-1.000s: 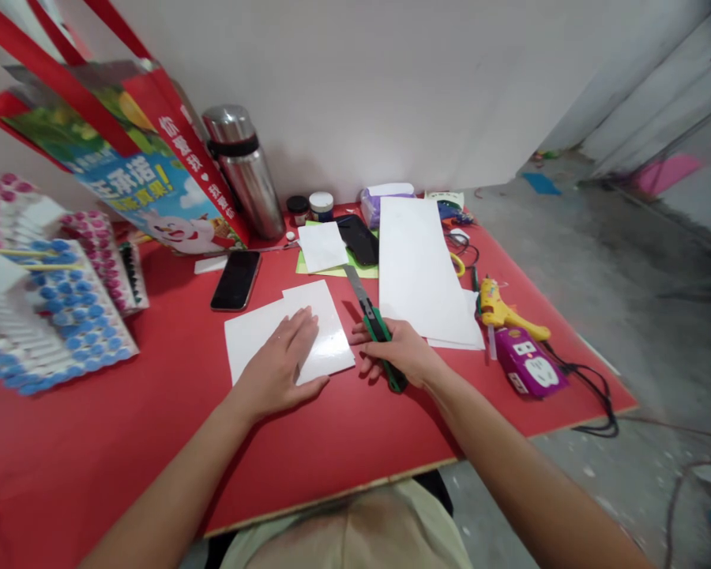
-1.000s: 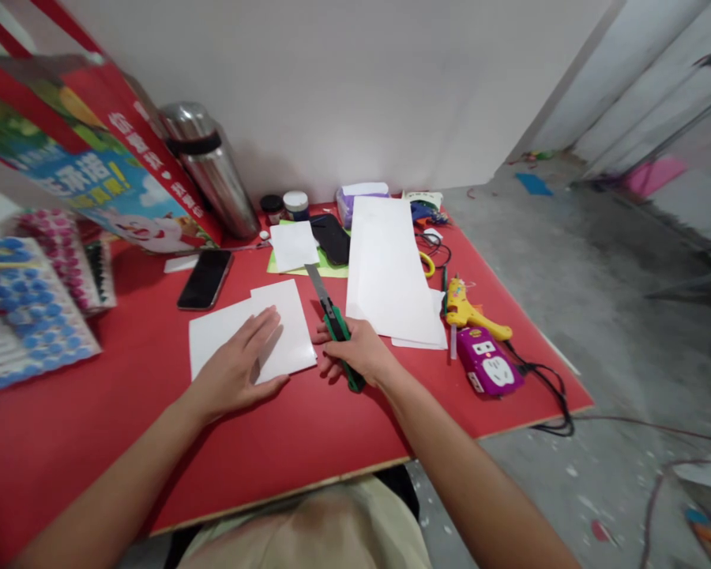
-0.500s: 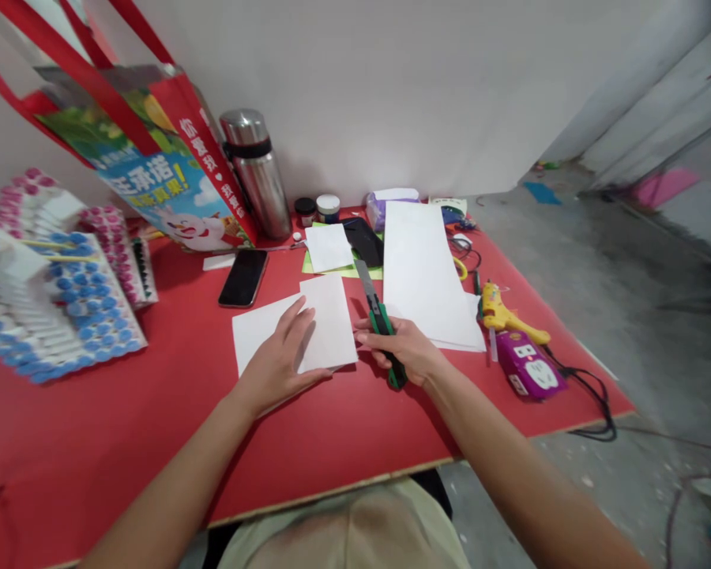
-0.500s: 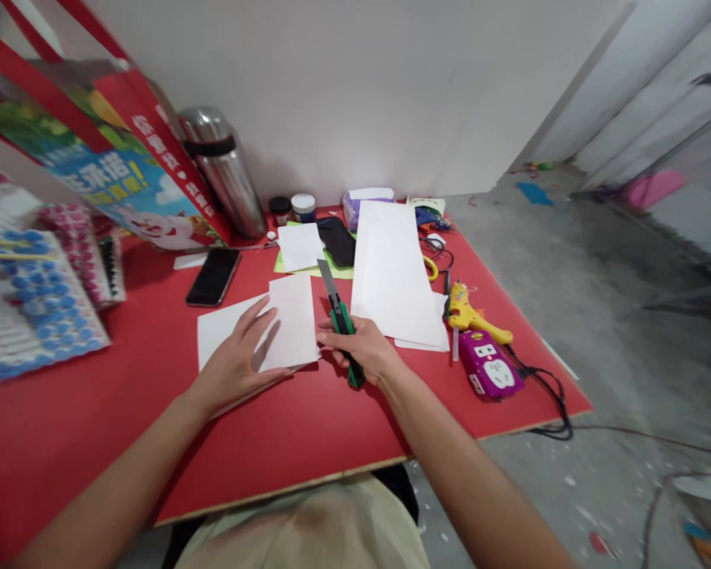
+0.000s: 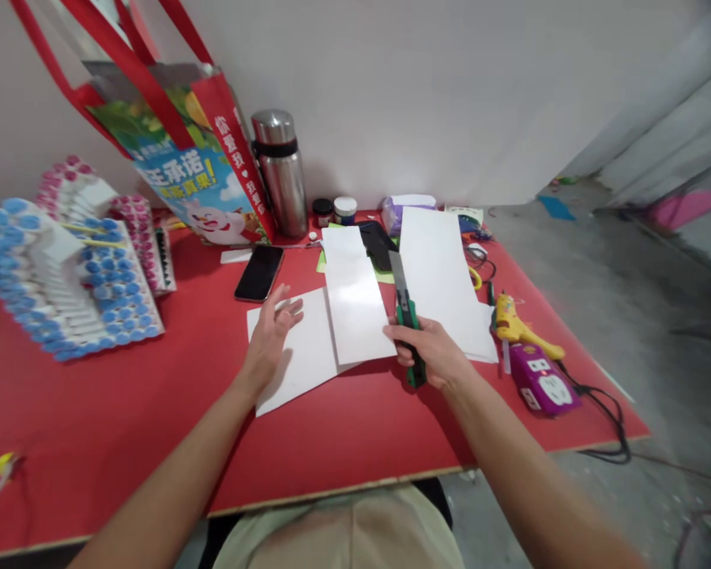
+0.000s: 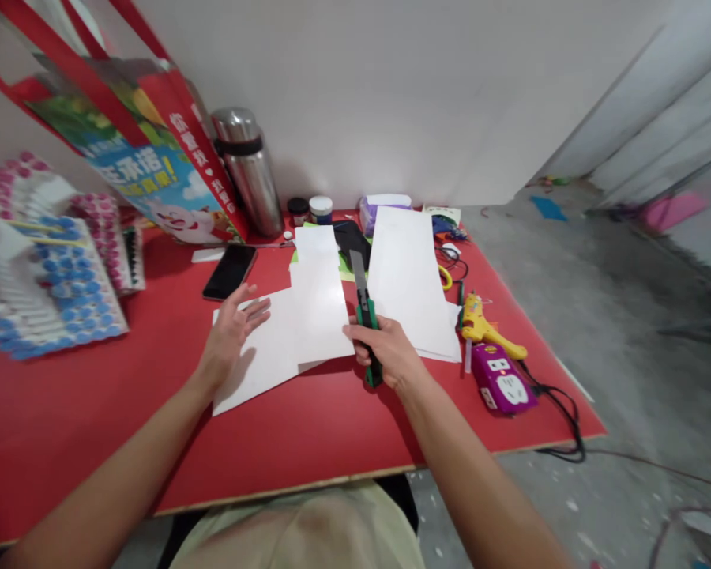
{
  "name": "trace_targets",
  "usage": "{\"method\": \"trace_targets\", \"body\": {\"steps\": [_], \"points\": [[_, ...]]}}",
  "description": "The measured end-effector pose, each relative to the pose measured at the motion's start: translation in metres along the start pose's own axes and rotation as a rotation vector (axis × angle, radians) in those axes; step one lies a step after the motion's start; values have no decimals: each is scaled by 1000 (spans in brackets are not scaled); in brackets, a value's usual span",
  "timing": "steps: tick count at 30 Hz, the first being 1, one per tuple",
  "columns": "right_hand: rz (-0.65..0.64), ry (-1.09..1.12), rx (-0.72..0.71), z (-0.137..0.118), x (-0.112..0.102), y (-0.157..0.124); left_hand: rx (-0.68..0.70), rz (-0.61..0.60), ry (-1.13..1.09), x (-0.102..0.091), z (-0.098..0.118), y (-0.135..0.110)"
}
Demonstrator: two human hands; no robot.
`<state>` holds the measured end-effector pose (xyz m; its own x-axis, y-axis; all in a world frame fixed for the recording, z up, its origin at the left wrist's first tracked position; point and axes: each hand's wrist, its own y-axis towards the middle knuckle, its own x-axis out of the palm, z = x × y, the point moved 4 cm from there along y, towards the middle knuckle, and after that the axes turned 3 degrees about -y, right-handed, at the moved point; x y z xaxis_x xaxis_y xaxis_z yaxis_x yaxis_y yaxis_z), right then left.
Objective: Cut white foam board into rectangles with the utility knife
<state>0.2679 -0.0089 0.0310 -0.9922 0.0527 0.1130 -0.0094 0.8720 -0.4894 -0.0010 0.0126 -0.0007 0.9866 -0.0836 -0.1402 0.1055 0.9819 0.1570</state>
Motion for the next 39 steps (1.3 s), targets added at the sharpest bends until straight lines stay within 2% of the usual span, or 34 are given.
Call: {"method": "trace_targets", "body": {"steps": [3, 5, 8, 11, 15, 17, 21, 25, 27, 32, 39], "points": [[102, -249, -172, -24, -1, -14, -1, 57, -40, -3, -8, 3], [131, -470, -330, -40, 8, -27, 12, 94, -45, -4, -9, 4], [17, -695, -459, -49, 33, -42, 21, 157, -66, -6, -8, 5], [-52, -737, -427, -41, 41, -43, 13, 245, -113, -9, -5, 3], [51, -644, -295, -21, 21, -26, -80, 337, -145, -13, -2, -3], [57, -576, -219, -10, 11, -17, -118, 300, -39, -12, 1, -5], [19, -524, -129, 5, 6, -10, -20, 158, 326, -7, 7, -1], [-52, -579, -97, 11, 11, -10, 13, -159, 837, 8, 5, 0], [-96, -631, -100, 12, 14, -9, 31, -276, 989, 14, 6, -3], [-152, -608, -85, 15, 17, -5, 96, -382, 1092, 28, 15, -13], [-271, -378, 22, 15, 12, 8, 147, -391, 1112, 43, 17, -11]]}}
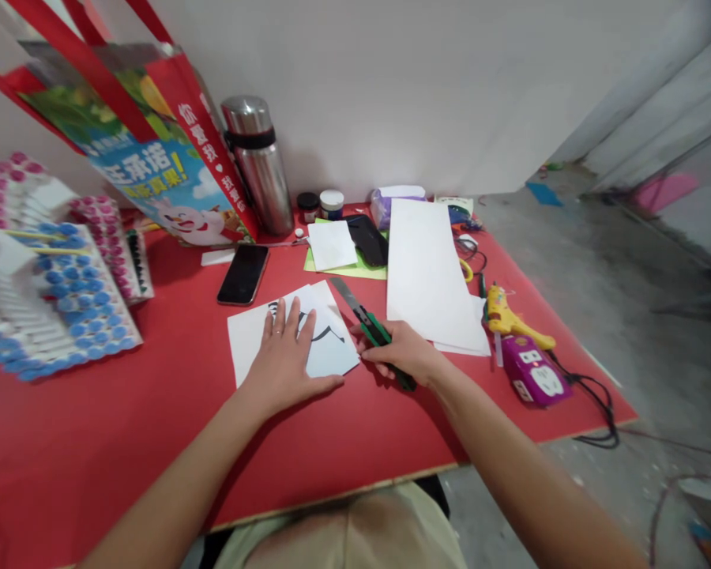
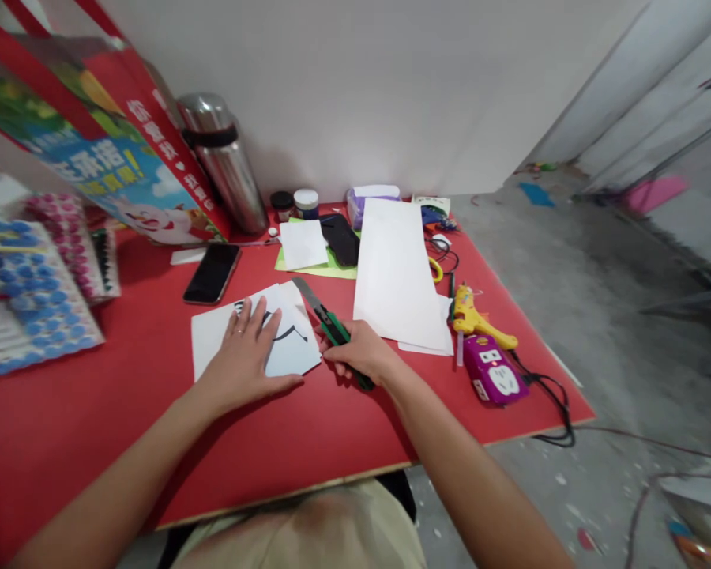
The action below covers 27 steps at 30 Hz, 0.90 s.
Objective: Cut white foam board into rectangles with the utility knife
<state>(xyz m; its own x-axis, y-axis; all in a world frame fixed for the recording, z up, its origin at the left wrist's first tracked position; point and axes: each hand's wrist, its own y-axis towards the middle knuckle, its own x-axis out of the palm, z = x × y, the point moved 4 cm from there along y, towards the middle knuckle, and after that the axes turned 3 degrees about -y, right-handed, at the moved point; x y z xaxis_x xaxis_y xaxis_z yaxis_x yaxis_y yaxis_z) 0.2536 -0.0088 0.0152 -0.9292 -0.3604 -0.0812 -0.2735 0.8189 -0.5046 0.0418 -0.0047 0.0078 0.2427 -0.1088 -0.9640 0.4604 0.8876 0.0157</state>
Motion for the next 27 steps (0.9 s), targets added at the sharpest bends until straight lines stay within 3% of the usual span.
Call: {"method": "trace_targets", "body": {"steps": [11, 27], "points": [[-56, 62, 4, -3, -2, 2, -2, 12, -16, 2, 1, 5], [-144, -14, 39, -7, -4, 2, 161, -45, 40, -5, 3, 11]]}}
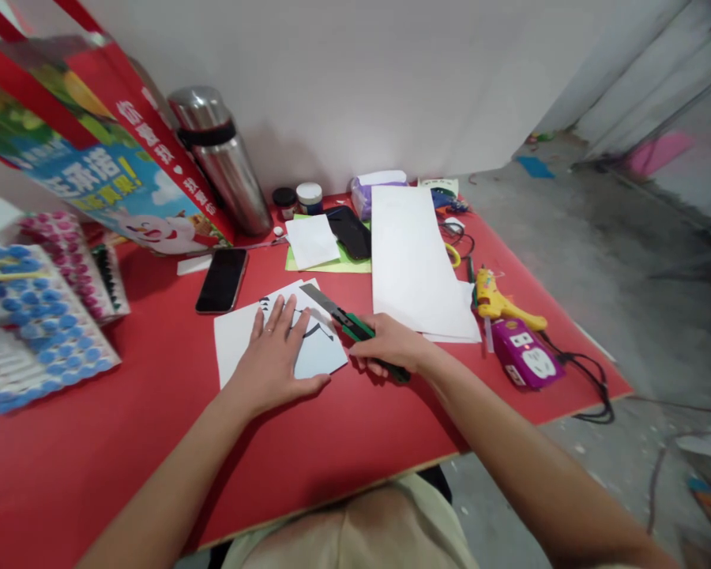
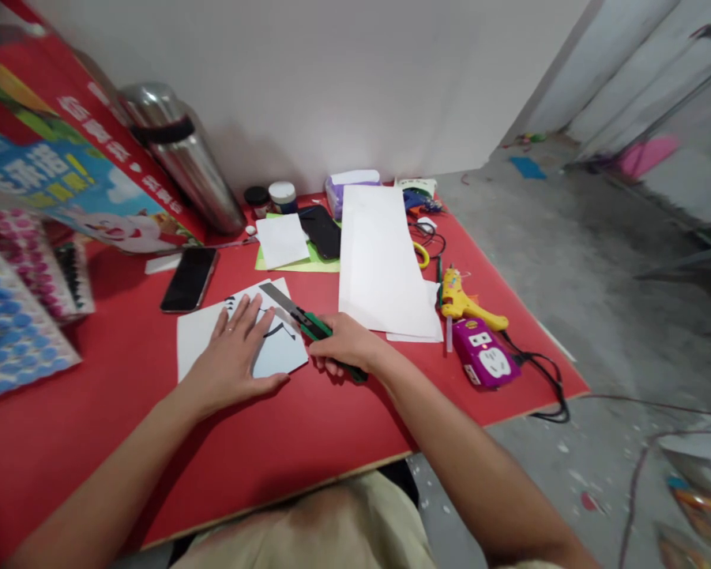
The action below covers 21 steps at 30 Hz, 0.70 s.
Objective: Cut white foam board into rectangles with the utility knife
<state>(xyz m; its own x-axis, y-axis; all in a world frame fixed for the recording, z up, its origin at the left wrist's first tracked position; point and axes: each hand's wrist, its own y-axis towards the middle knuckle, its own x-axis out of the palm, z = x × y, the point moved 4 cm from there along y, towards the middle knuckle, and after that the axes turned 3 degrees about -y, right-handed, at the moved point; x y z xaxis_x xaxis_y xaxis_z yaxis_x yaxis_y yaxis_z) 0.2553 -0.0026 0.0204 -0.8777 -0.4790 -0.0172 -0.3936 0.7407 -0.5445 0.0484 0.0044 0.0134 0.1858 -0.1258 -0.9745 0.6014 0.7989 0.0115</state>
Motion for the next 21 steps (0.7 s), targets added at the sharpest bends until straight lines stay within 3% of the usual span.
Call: {"method": "trace_targets", "body": {"steps": [21], "points": [[3, -26, 46, -5, 0, -3, 41, 9, 13, 3, -2, 2]]}}
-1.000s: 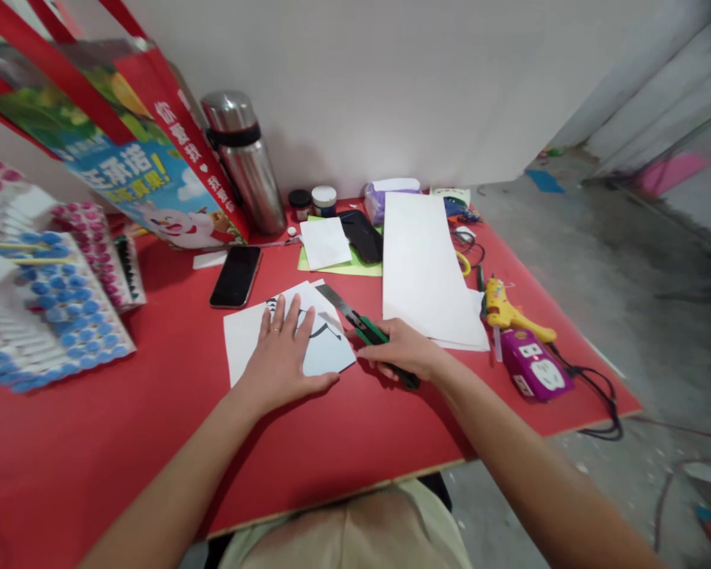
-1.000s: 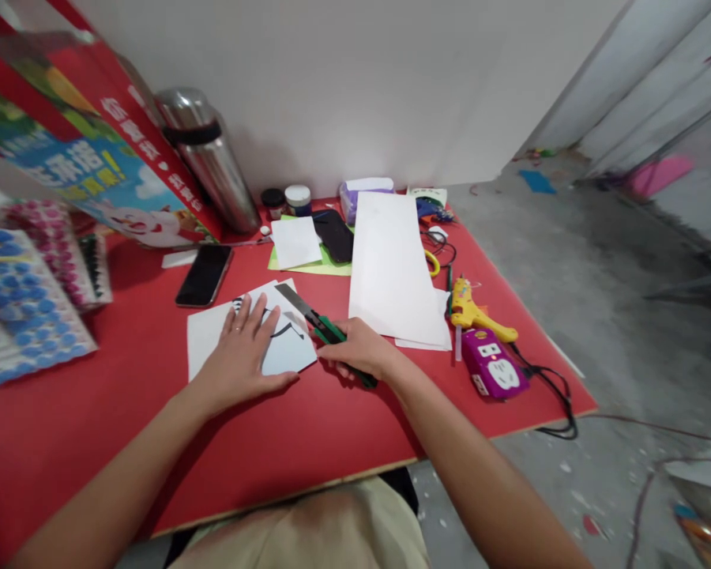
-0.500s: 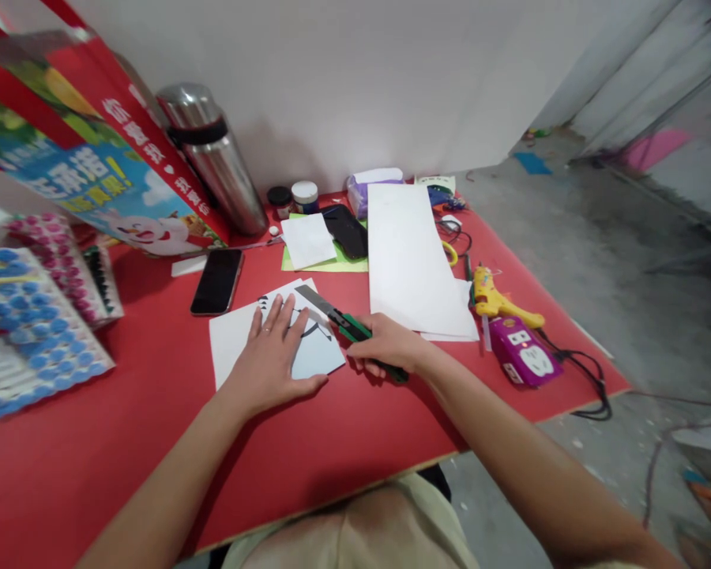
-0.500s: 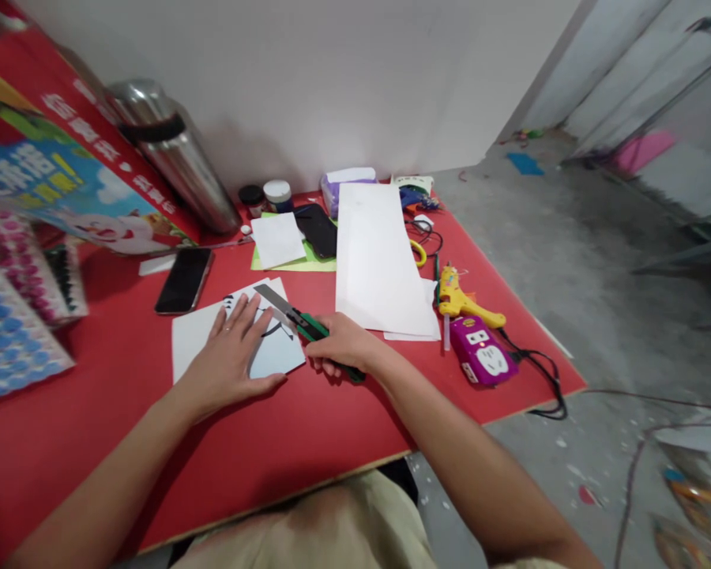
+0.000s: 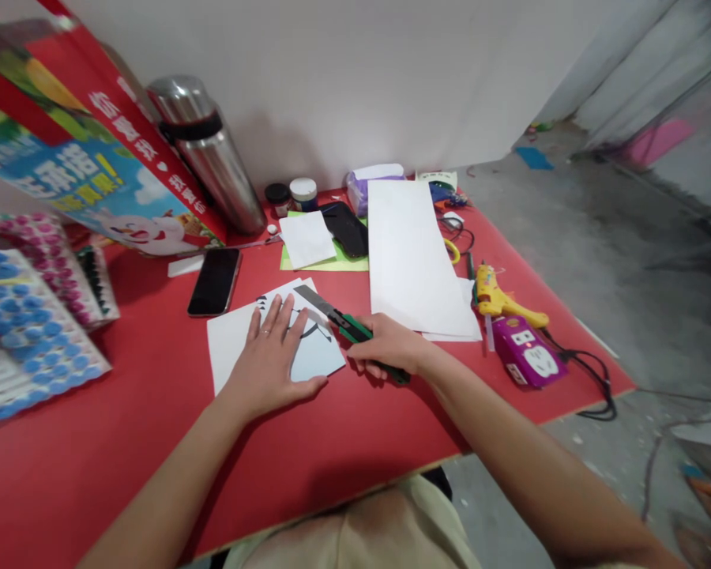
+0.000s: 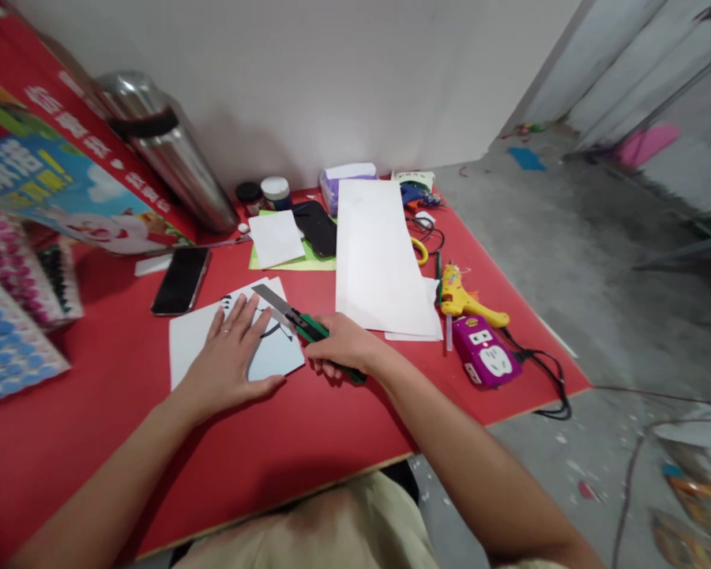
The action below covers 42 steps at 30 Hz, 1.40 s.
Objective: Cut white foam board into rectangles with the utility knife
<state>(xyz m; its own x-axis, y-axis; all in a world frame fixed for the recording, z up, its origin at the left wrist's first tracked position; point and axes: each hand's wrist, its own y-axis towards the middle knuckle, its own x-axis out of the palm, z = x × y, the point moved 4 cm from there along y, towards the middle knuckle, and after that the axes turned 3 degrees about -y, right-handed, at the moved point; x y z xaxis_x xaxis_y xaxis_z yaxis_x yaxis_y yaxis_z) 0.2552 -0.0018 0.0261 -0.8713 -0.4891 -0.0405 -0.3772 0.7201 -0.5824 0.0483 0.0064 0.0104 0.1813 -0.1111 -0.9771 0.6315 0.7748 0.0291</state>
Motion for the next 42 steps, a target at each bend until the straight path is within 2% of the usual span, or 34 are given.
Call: {"method": "trace_targets", "body": {"steps": [6, 12, 24, 35, 42], "points": [[-1, 52, 21, 3, 0, 2, -7, 13, -20, 1, 1, 0], [78, 231, -43, 2, 0, 8, -49, 14, -9, 0, 4, 0], [-76, 242, 0, -10, 3, 21, -24, 8, -9, 1, 3, 0], [-83, 277, 38, -10, 4, 19, 9, -13, -23, -2, 0, 4], [-125, 503, 38, -4, -2, 19, 2, -16, 0, -1, 1, 3]]}}
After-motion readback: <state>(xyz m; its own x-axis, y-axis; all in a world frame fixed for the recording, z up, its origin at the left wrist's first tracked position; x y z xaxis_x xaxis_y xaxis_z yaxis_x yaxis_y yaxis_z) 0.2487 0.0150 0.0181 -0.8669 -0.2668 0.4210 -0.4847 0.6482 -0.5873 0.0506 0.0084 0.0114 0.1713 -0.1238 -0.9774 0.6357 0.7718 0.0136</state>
